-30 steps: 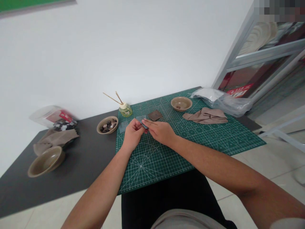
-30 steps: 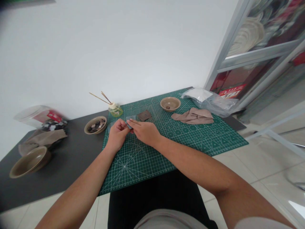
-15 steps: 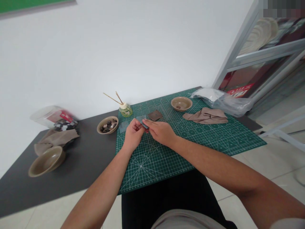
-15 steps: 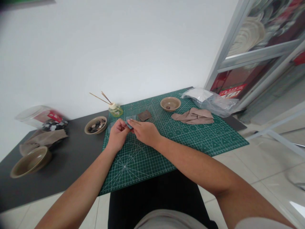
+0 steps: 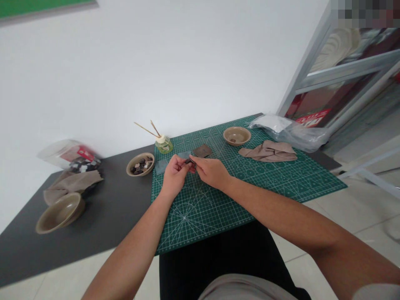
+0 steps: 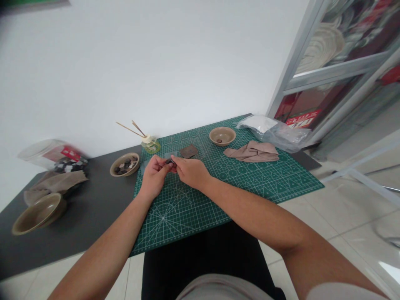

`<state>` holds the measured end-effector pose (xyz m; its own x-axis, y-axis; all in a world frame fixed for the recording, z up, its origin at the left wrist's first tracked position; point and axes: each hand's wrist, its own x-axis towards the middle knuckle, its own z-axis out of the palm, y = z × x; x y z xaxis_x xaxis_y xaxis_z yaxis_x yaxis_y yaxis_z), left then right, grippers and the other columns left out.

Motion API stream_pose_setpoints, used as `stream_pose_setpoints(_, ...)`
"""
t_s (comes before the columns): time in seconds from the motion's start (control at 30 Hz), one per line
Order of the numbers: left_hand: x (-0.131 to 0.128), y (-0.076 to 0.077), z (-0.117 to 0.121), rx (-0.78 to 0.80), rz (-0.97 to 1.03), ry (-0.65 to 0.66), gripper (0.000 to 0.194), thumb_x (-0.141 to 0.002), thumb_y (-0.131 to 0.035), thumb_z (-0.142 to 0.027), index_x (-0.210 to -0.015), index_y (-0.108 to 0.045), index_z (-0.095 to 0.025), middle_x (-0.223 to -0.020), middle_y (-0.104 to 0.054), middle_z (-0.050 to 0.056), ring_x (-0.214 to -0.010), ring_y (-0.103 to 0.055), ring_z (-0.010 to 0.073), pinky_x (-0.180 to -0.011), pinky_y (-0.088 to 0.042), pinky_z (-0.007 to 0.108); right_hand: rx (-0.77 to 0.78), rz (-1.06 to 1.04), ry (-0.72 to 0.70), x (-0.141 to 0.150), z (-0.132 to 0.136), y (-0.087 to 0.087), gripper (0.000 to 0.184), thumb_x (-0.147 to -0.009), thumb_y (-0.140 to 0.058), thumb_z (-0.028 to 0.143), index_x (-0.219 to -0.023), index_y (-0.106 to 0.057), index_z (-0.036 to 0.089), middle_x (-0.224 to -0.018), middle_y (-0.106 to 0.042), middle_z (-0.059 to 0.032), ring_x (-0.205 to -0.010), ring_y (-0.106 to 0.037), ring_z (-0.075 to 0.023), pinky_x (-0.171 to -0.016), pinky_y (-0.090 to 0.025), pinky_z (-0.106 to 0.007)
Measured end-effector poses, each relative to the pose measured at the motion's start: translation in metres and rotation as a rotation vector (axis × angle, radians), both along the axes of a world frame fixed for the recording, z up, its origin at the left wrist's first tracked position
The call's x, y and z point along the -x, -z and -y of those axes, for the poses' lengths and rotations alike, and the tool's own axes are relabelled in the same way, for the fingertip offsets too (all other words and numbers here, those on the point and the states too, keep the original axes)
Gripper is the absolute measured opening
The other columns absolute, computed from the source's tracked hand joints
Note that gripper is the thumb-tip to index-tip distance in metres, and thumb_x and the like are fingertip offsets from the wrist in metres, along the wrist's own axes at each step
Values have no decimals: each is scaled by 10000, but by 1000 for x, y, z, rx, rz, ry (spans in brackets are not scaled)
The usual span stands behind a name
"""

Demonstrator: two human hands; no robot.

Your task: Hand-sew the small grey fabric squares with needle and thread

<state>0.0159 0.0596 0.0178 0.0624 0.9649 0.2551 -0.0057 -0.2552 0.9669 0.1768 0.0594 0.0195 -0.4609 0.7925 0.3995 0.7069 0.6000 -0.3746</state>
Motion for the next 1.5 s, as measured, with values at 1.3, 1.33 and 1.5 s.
stream_pose_setpoints(1.3, 3, 2, 0, 45, -98, -150, 159, -653, -725, -174, -638, -567, -183, -561, -640, -40, -543, -627, 120, -575, -522, 241, -123, -28, -71, 0, 2, 0, 441, -947, -450, 147, -1372, -557, 198, -1412, -555, -52, -1217, -610, -168, -1004, -503, -311)
stream_pose_setpoints(1.33, 3, 1, 0, 48, -103, -153, 153, -656, -725, -174, -638, -573, -182, -562, -643, -37, -547, -632, 123, -574, -522, 242, -118, -25, -71, 0, 2, 0, 442, -947, -449, 147, -1373, -555, 193, -1412, -555, -54, -1216, -611, -168, -1008, -501, -311)
stream_pose_setpoints(1.5, 1, 1, 2, 95, -34, -137, 193, -642, -771, -246, -712, -603, -181, -610, -689, -15, -585, -679, 162, -608, -558, 289, -91, -1, -29, -2, 1, 2, 438, -954, -437, 161, -1378, -548, 160, -1390, -579, -66, -1181, -634, -182, -1006, -503, -321)
